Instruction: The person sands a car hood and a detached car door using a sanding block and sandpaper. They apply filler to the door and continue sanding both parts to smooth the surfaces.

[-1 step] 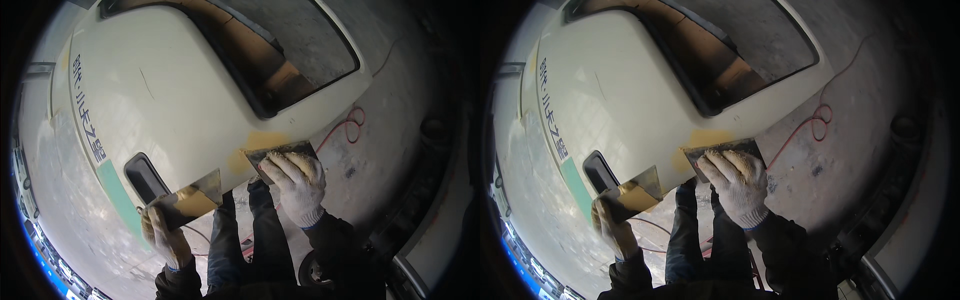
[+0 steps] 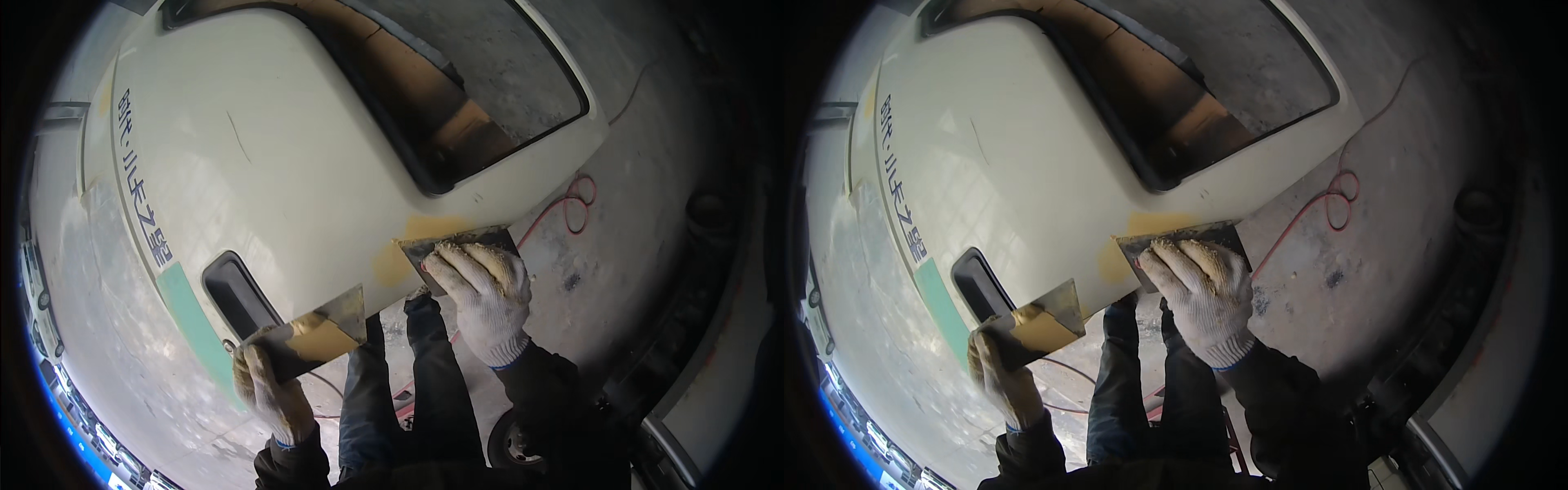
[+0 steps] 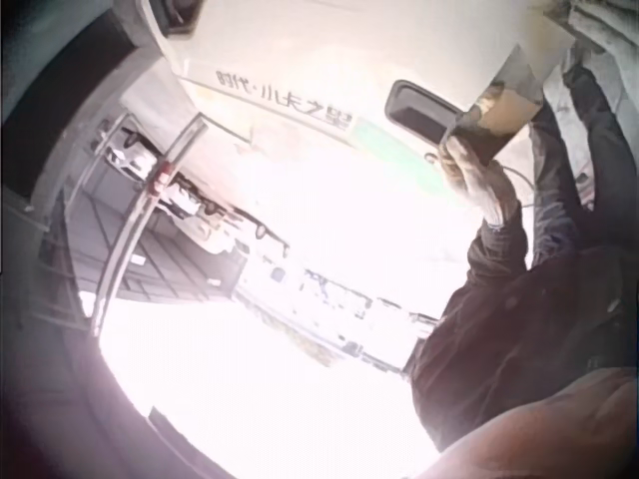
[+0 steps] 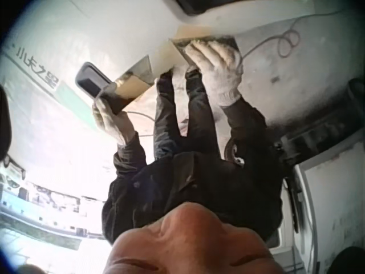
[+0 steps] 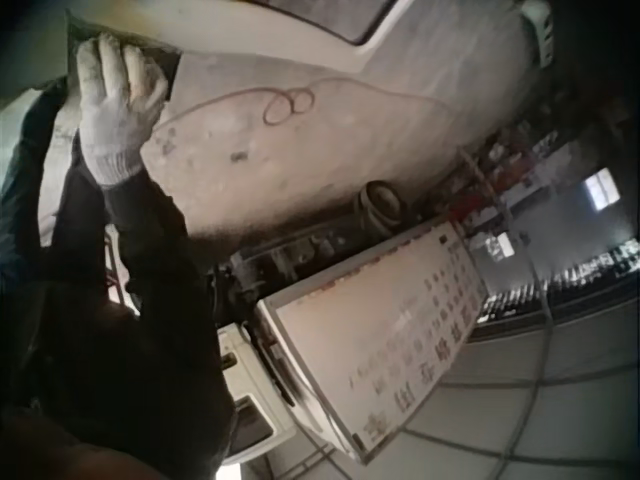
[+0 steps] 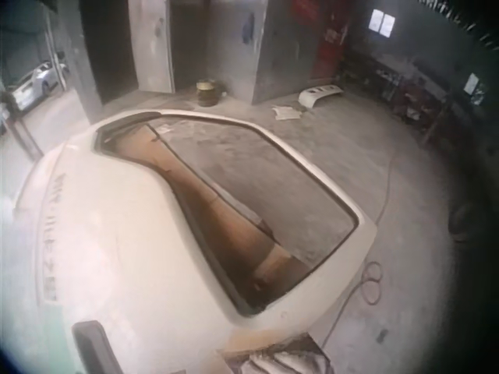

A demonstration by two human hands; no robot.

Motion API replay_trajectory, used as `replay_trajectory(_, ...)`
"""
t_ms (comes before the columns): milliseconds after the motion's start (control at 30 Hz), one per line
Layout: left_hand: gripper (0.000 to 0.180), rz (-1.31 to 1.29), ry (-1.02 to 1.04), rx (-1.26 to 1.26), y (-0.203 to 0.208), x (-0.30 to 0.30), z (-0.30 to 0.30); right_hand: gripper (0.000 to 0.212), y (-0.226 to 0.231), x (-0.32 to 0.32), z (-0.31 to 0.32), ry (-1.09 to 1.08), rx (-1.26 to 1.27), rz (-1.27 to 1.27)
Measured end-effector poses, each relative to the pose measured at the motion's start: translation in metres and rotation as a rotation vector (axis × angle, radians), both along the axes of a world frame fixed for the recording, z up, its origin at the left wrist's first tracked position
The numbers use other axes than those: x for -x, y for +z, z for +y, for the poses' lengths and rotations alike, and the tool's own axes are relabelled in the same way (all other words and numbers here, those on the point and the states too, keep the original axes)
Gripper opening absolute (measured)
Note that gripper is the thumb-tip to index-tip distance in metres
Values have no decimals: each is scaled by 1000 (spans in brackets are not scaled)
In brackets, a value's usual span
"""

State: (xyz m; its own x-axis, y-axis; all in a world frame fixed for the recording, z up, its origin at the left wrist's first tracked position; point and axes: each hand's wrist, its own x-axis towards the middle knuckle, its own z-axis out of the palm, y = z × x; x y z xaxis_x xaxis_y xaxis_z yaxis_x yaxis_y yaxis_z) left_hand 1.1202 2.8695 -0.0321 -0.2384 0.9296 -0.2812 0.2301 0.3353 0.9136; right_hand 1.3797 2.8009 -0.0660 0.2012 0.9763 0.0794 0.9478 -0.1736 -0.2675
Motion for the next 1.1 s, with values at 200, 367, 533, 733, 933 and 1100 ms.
replay_trajectory(200, 41, -126, -41, 95, 5, 6, -11, 34, -25, 10, -9, 7, 28, 27)
replay_trajectory(367, 40, -8, -65, 104, 5, 4, -4, 31, -9, 5, -9, -6, 29, -10)
replay_trajectory(533, 39, -74, -20, 107, 3, 6, -8, 36, -20, 3, 13, -34, 30, -37)
replay_trajectory(733, 38, -138, -17, 92, 4, 5, -6, 30, -15, 22, -8, -54, 39, -8)
replay_trajectory(933, 35, -152, 2, 99, 5, 6, -9, 39, -24, 5, 12, -41, 40, -3)
replay_trajectory(1100, 35, -179, 8, 108, 6, 6, -9, 30, -27, 21, -20, 16, 49, -13)
